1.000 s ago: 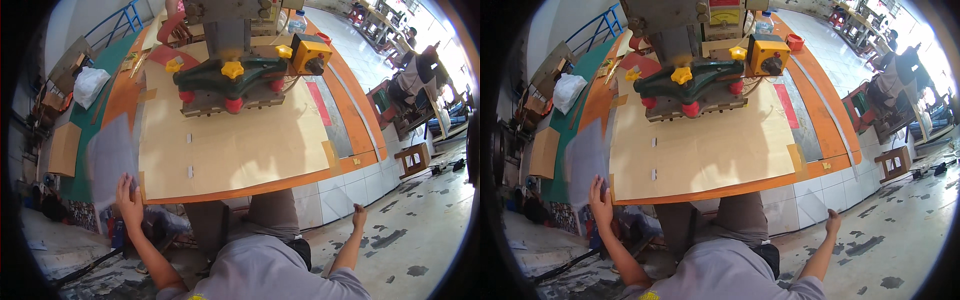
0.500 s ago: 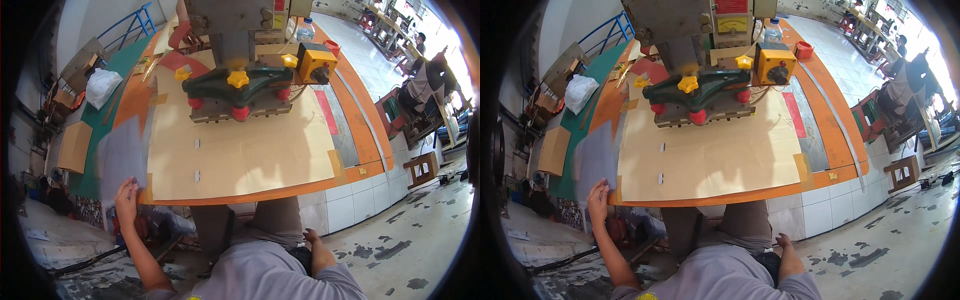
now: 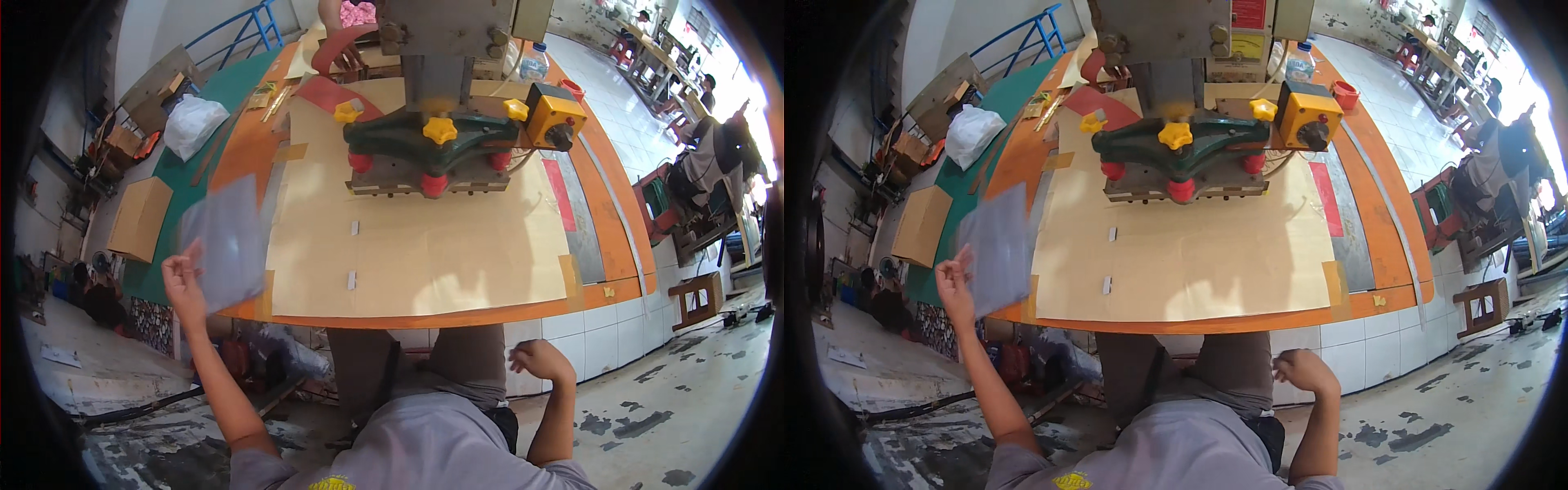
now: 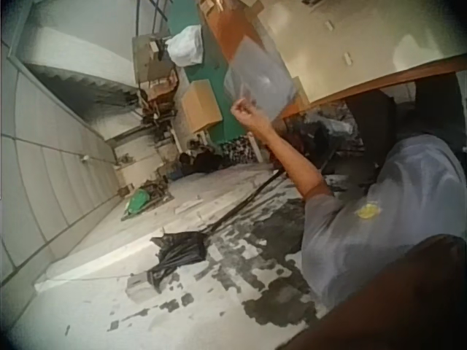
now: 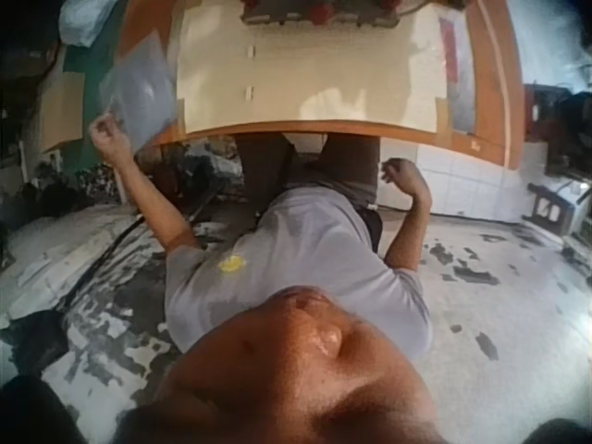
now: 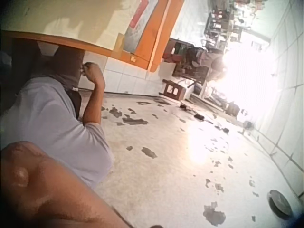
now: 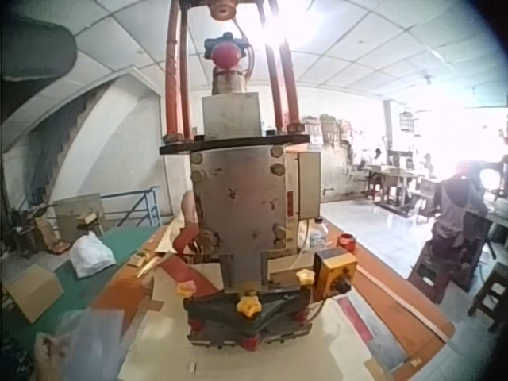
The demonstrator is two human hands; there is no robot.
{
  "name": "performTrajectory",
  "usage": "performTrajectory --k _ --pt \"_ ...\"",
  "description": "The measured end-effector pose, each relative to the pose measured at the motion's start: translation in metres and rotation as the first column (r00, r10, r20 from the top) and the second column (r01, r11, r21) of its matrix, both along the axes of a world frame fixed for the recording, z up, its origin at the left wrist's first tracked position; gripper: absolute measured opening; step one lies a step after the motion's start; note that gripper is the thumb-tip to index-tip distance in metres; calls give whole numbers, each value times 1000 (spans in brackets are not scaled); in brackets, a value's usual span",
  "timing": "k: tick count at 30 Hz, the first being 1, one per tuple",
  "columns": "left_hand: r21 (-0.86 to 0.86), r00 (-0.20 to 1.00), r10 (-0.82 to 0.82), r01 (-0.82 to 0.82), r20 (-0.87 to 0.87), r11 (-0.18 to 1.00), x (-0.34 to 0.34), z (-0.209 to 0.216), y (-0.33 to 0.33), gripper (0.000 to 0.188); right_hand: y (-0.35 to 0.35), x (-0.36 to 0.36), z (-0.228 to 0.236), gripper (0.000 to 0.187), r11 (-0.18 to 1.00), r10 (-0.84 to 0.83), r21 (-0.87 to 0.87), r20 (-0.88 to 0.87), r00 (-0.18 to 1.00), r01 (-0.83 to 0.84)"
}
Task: The person positions a clear plastic sheet on a workbench under a heat press, uses a ruler to align it, and lowers the press head onto the material several times.
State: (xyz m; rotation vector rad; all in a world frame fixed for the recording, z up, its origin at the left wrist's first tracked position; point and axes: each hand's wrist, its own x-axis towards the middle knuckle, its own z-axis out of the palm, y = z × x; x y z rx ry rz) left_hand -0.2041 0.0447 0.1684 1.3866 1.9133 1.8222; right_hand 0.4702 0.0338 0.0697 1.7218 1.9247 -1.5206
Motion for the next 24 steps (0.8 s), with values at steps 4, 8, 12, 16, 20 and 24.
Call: performTrajectory --k 4,8,12,16,20,24 --pt "-1 974 -147 149 -172 989 105 -8 -11 13 13 -94 82 38 976 215 92 -541 813 -197" --pt "-206 716 -542 507 -440 837 223 -23 -31 14 -2 -171 68 46 996 -32 19 -856 517 93" --pt "-261 473 -764 746 -439 612 297 -57 -57 27 -6 -175 48 42 943 -321 -211 -787 528 258" --pt "-274 454 -826 792 -334 546 308 -40 -68 34 -18 -125 42 30 830 -514 -254 -693 505 496" --pt "-433 525 -729 587 -439 684 281 -46 -57 50 -23 -75 46 27 716 -582 -124 -648 490 687" --pt "-542 483 -701 445 -524 713 279 -54 -45 61 -16 -78 56 42 575 -521 184 -670 529 798"
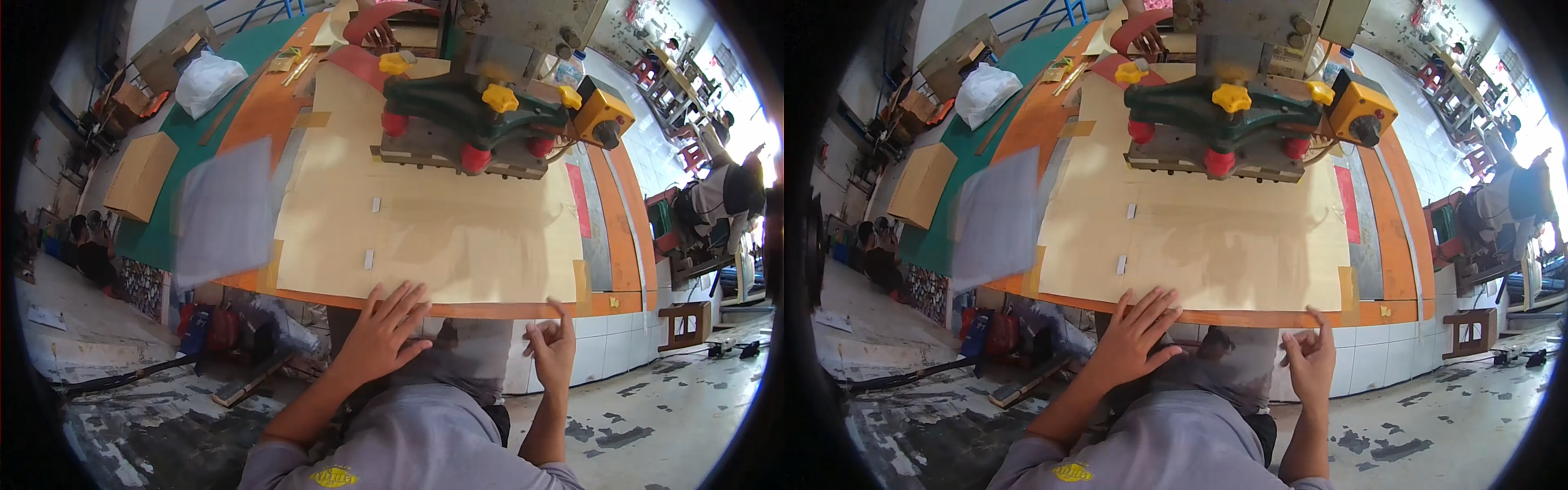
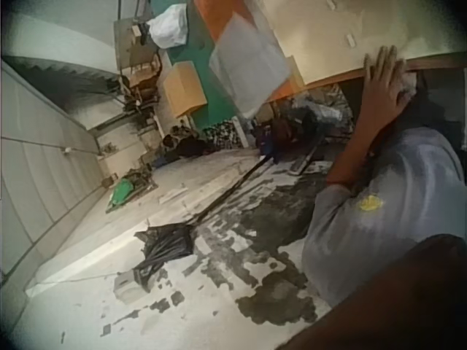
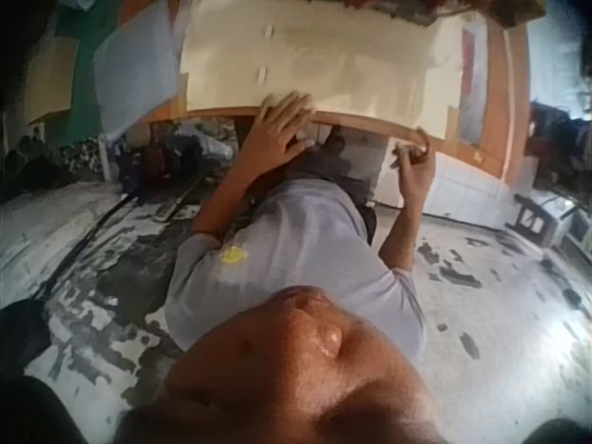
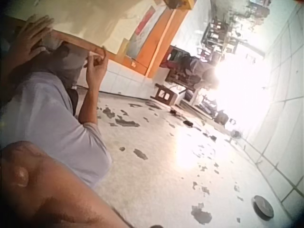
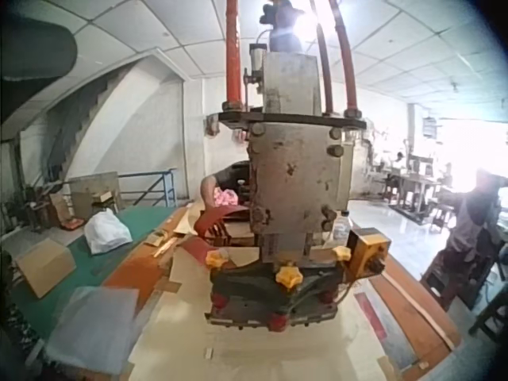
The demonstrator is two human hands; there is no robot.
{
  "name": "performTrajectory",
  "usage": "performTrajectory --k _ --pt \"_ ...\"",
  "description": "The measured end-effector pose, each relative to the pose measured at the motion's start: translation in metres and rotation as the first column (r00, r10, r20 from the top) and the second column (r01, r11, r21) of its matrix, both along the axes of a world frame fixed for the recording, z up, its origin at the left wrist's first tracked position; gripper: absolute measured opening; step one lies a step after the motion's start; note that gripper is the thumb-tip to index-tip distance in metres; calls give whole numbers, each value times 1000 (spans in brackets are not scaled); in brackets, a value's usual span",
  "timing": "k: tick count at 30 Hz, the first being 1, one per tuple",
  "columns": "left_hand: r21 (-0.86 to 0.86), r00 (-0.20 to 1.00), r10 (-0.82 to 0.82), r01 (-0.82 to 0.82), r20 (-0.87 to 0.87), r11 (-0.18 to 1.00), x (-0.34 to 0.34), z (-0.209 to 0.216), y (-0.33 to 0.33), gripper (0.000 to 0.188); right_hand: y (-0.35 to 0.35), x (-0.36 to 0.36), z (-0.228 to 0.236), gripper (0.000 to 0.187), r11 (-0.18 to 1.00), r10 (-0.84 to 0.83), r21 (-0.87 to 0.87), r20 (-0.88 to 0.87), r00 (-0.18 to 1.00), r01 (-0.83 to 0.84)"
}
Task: The person positions a clear plastic sheet on a workbench under a heat press, uses a ruler to align it, and lowers the press head onto the material several times.
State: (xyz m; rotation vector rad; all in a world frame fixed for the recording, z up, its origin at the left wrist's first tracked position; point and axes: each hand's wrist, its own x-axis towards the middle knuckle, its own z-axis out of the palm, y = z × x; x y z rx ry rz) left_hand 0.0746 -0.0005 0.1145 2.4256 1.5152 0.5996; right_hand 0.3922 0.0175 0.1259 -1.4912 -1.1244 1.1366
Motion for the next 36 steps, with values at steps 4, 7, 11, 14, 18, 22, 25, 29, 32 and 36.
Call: performTrajectory --k 4,7,11,14,18,22,25,29,32,36 --pt "27 998 0 2 -63 1000 -3 -3 22 61 25 -13 14 41 988 -35 131 686 727 -77" --pt "31 999 2 -1 -39 1000 -7 -6 42 59 44 -17 4 38 899 -169 337 856 489 -279" --pt "26 999 15 -14 -38 1000 -17 -5 53 56 54 -21 -2 38 917 -28 234 845 534 -324" --pt "27 998 39 -38 -51 999 -24 -2 57 55 60 -28 -3 40 921 21 204 825 565 -332" --pt "12 999 30 -30 -28 999 -25 -2 62 56 67 -26 -7 41 923 39 176 840 540 -342" --pt "11 999 36 -36 -20 999 -24 -2 65 59 71 -25 -6 42 916 58 164 848 528 -366" --pt "-3 999 36 -36 -9 999 -24 -1 66 59 73 -24 -7 44 913 67 160 847 527 -374" --pt "-1 999 36 -36 4 999 -22 -1 65 60 73 -23 -7 45 911 66 162 849 524 -378" --pt "3 999 30 -30 13 1000 -23 -2 65 60 74 -23 -7 45 907 65 169 848 526 -385" --pt "6 999 37 -37 25 999 -22 1 67 61 76 -22 -7 45 902 56 174 860 507 -394"
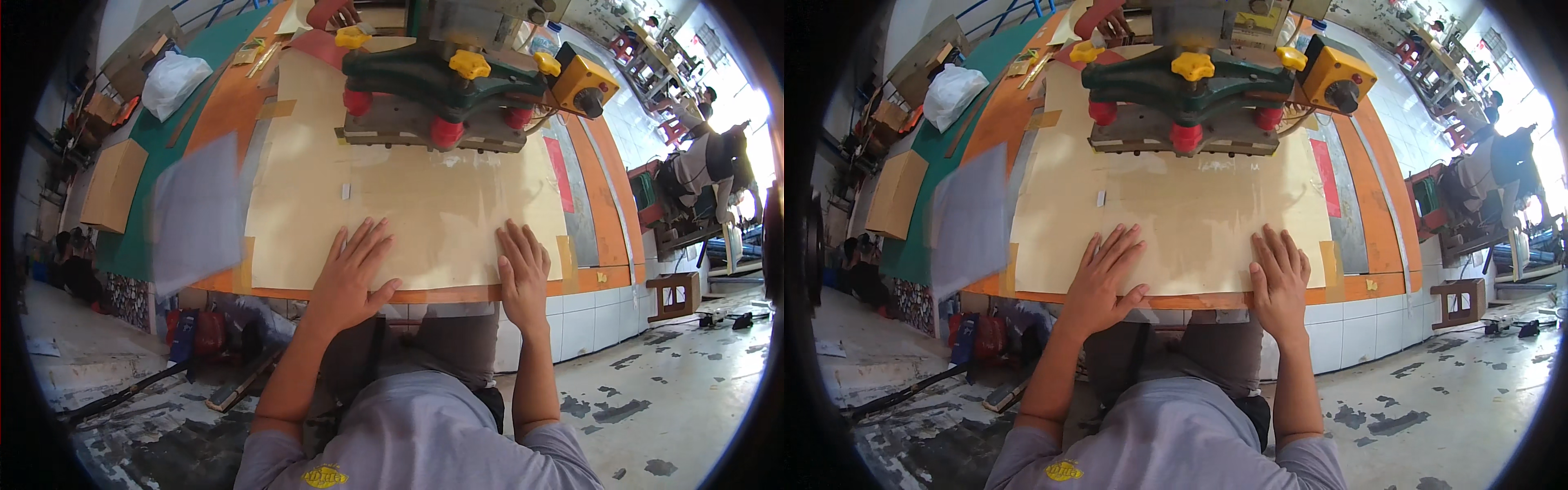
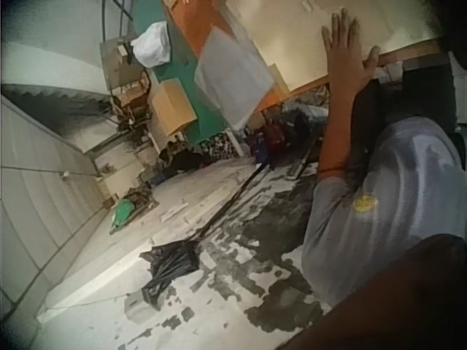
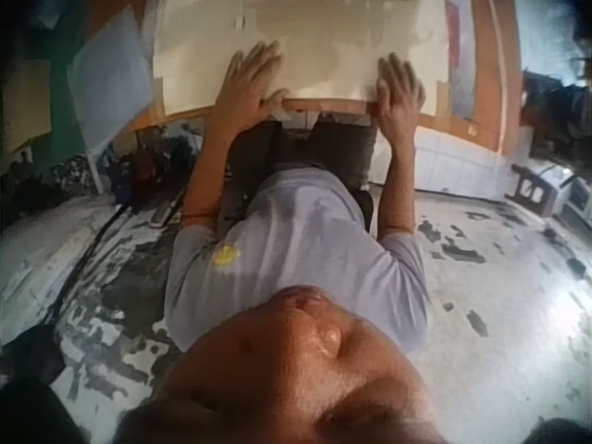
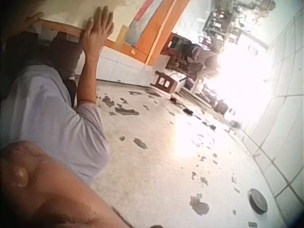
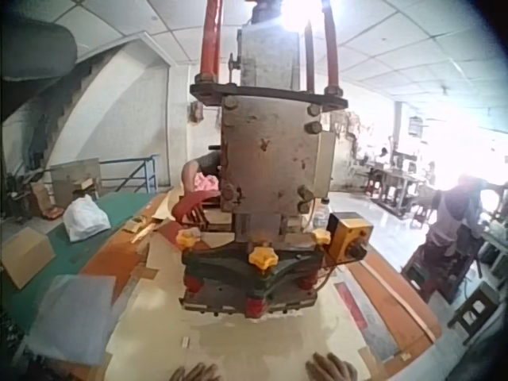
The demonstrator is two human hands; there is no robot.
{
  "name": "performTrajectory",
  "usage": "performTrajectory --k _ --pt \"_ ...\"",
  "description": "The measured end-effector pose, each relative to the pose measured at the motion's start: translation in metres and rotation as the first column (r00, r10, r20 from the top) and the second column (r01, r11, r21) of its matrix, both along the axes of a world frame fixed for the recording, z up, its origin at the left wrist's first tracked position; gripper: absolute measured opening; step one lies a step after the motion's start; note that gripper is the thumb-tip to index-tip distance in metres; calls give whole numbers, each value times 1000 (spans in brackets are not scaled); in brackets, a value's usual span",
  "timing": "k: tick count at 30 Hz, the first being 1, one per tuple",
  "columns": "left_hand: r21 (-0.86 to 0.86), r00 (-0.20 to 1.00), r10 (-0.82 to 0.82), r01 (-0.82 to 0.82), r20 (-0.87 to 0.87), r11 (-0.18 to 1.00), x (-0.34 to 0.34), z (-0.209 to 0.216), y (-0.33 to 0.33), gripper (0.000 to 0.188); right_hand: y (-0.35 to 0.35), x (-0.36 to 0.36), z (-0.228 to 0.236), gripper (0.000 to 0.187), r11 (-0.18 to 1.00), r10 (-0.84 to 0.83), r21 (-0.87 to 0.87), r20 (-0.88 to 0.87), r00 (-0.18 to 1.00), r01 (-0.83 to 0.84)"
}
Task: The person positions a clear plastic sheet on a workbench under a heat press, uses a ruler to align it, and lowers the press head onto the material several times.
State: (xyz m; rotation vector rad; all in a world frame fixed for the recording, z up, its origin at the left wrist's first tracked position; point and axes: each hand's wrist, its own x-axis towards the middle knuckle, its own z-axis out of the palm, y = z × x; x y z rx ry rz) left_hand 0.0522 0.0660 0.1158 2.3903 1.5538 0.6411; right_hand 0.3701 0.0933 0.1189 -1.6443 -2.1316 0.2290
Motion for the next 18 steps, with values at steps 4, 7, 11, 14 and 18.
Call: performTrajectory --k 4,7,11,14,18 --pt "6 1000 7 -7 -4 1000 0 0 0 60 0 0 -1 45 1000 -3 -1 1 1000 3" --pt "12 1000 10 -10 -1 1000 2 0 2 61 1 1 0 45 1000 -3 9 7 1000 3" --pt "9 1000 12 -12 -2 1000 3 3 4 61 3 1 3 45 1000 -12 10 22 1000 12" --pt "15 1000 18 -18 3 1000 2 4 4 60 4 2 5 45 1000 -8 13 24 1000 8" --pt "17 1000 17 -17 15 1000 3 2 6 60 5 1 6 45 1000 -10 2 29 1000 10"
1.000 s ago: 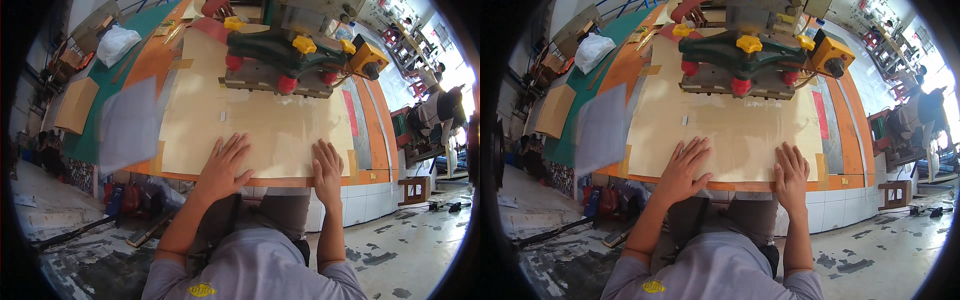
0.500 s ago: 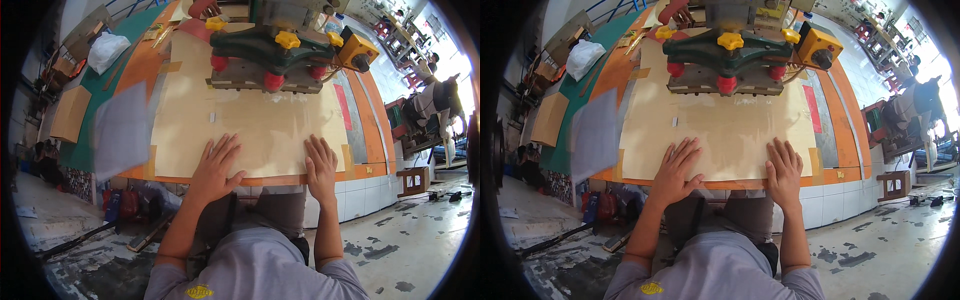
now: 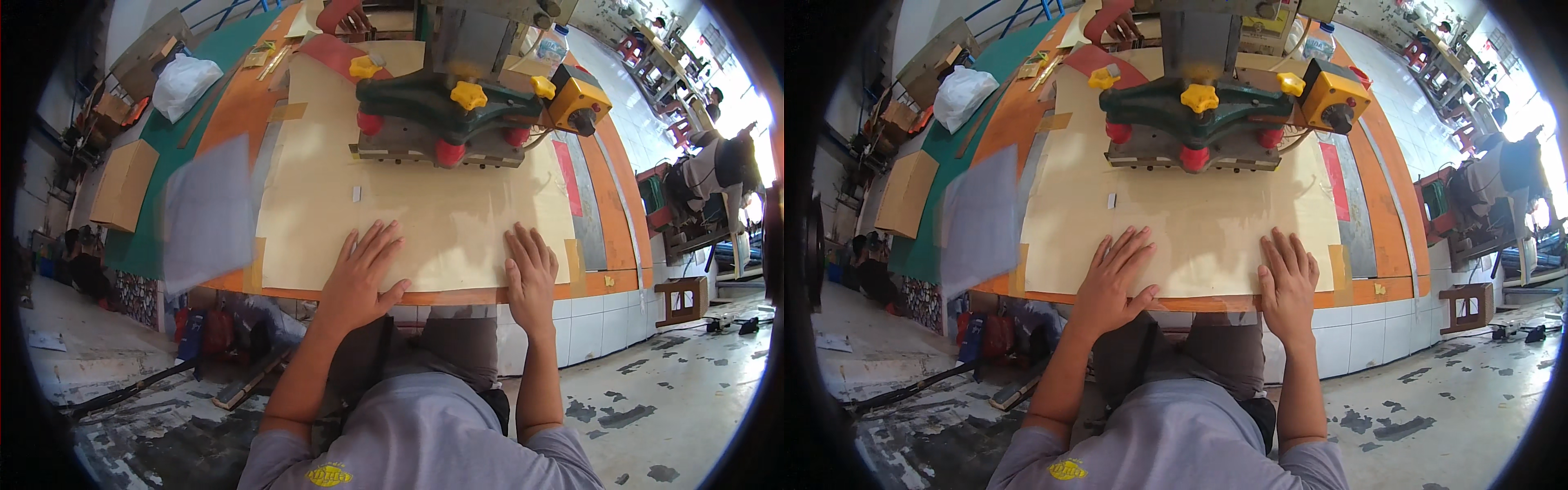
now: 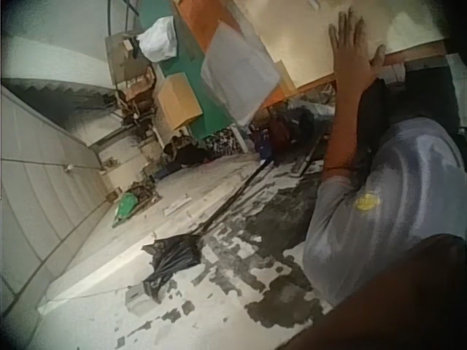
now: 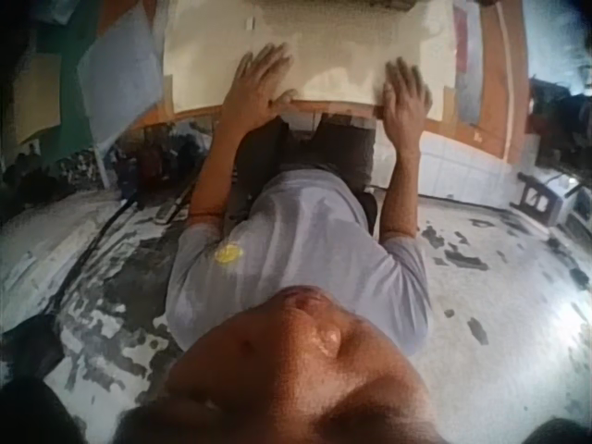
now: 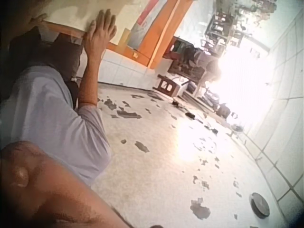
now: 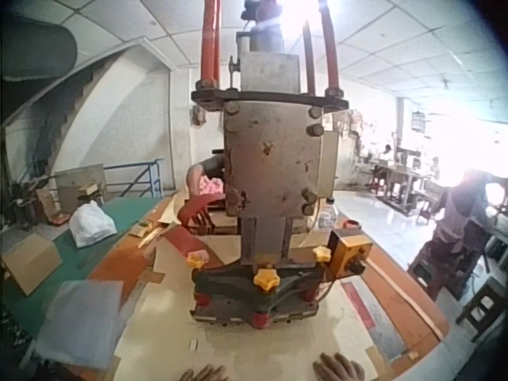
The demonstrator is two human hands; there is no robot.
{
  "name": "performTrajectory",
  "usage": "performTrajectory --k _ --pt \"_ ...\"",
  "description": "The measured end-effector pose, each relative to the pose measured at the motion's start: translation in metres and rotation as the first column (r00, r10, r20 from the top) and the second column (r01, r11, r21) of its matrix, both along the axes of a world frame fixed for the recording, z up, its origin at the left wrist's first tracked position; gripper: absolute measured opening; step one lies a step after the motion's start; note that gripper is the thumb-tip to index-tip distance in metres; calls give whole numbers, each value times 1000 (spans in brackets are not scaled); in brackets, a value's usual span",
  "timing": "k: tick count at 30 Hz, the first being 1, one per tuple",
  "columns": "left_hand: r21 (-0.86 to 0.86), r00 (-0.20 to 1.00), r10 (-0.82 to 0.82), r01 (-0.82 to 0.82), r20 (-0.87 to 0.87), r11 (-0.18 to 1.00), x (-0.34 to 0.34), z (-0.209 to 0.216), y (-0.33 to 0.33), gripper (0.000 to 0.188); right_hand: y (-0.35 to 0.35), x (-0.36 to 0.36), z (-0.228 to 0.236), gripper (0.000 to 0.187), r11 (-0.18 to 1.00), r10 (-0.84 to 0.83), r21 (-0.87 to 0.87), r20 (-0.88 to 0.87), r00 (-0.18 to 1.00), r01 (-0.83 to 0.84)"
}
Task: The person positions a clear plastic sheet on a workbench under a heat press, uses a ruler to align it, and lowers the press head onto the material several times.
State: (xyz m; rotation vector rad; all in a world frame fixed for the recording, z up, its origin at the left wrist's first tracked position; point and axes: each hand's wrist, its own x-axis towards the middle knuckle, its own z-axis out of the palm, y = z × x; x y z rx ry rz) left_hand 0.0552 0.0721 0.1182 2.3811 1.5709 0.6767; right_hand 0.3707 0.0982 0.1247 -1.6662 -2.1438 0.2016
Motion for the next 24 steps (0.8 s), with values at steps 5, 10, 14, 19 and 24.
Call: performTrajectory --k 5,10,14,19,24 --pt "4 1000 6 -6 -8 1000 1 2 -1 59 -1 1 -1 46 1000 0 17 8 1000 0" --pt "5 1000 5 -5 -20 1000 0 1 -1 60 -1 2 0 46 1000 2 19 12 1000 -2" --pt "15 1000 4 -4 -19 1000 -2 2 -7 59 -8 6 -1 45 999 18 31 -52 998 -16" --pt "81 996 28 -35 83 996 -18 -5 -35 55 -25 19 -15 48 997 -3 82 -169 986 17" --pt "215 963 232 -258 135 942 -38 -46 -67 55 -45 38 -77 53 906 -28 402 -250 968 130"
